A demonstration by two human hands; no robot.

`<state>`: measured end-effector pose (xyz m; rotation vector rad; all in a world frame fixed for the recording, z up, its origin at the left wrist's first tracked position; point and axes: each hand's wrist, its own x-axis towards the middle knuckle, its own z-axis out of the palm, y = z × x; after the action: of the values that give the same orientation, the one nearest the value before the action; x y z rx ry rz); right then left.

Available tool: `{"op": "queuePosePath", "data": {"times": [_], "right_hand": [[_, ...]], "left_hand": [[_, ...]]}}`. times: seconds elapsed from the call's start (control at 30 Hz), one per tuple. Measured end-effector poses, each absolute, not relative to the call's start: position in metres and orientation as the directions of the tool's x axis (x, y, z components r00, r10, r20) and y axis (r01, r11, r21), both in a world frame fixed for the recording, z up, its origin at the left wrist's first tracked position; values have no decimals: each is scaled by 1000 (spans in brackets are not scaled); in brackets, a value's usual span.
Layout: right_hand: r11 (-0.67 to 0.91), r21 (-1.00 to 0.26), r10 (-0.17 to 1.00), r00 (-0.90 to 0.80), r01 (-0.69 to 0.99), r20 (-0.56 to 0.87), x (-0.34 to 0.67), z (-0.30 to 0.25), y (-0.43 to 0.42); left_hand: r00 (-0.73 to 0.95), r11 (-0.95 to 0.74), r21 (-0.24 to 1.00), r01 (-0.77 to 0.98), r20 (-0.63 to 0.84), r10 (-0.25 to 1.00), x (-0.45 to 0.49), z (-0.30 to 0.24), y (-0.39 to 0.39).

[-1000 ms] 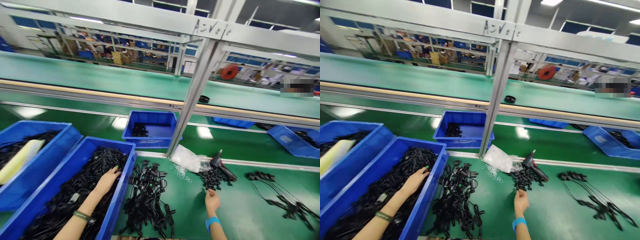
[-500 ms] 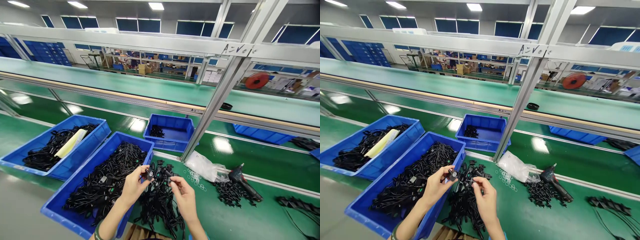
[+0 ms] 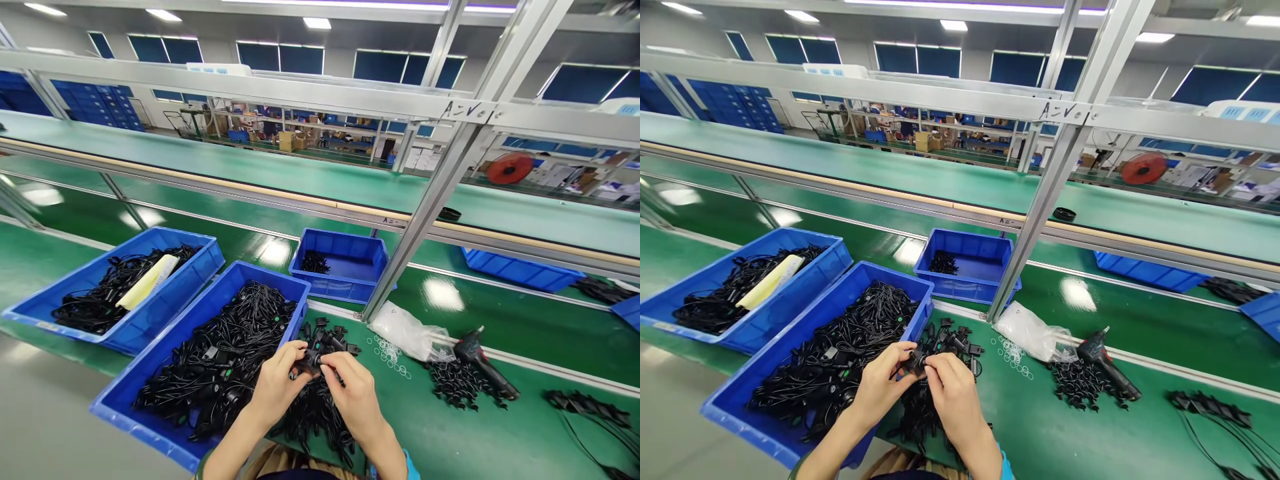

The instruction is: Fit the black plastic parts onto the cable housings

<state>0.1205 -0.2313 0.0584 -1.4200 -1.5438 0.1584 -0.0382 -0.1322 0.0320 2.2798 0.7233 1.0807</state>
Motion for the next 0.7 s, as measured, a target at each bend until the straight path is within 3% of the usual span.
{"op": "queuePosePath", "data": {"times": [0.1,0.3,0.53,0.7], "right_hand": [[259,-608,814,170,750,556,121,58,-228],[119,-318,798,100,941,594,123,58,-222],[94,-591,893,194,801,405,125,55,-226],[-27,-910,944,309,413,112,122,39,-224]], "left_hand": [[532,-741,631,228,557,638,-38,32,-133],[519,-718,658,227,542,661,-33,35,-139],[520,-729,643,235,551,653,-31,34,-141],[496,-721,626,298,544,677,-22,25,-145]]}}
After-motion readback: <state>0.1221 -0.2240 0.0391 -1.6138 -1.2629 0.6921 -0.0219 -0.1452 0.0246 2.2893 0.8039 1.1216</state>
